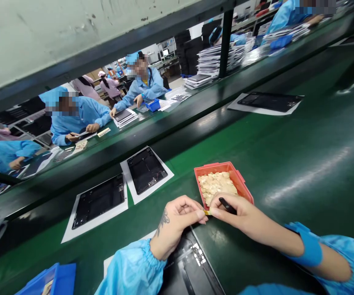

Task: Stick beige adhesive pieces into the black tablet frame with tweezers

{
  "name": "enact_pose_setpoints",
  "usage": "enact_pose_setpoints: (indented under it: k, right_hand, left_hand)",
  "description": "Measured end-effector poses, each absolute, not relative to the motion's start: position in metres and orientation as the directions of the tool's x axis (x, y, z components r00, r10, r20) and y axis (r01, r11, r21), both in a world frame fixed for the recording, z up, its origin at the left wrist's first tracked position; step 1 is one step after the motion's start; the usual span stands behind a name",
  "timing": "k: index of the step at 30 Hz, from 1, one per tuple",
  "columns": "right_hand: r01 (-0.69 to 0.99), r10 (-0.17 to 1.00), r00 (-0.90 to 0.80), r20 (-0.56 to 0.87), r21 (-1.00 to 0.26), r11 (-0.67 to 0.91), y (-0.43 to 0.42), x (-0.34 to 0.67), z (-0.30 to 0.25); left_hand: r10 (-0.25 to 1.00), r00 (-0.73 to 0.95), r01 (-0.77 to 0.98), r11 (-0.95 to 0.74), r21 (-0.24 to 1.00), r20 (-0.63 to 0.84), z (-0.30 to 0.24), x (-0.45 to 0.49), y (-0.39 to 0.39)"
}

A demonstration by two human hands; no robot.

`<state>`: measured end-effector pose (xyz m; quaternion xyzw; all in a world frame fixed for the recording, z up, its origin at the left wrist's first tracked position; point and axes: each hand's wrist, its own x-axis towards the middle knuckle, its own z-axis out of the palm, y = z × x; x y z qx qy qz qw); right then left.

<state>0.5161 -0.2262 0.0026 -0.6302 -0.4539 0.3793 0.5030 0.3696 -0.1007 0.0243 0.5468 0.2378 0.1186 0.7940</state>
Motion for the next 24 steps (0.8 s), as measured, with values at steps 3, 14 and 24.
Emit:
enact_pose_setpoints:
  k: [3,14,24]
  right_hand:
    - [0.237,0.935,0.353,0.007,-0.968,-0.082,-0.228,0.524,0.007]
    - [0.189,0.771,0.629,0.102,-0.982,-0.024,-0.231,0.543,0.002]
    - [0.208,0.876,0.48,0.037,-0.976,-0.072,-0.229,0.54,0.008]
  left_hand:
    - [0.491,0.831,0.05,0.402,0.914,-0.262,0.024,0.371,-0.098]
    - [0.564,0.805,0.073,-0.402,0.913,0.185,0.007,0.419,-0.099]
    - [0.492,0.86,0.128,0.046,0.991,-0.134,0.025,0.404,-0.095]
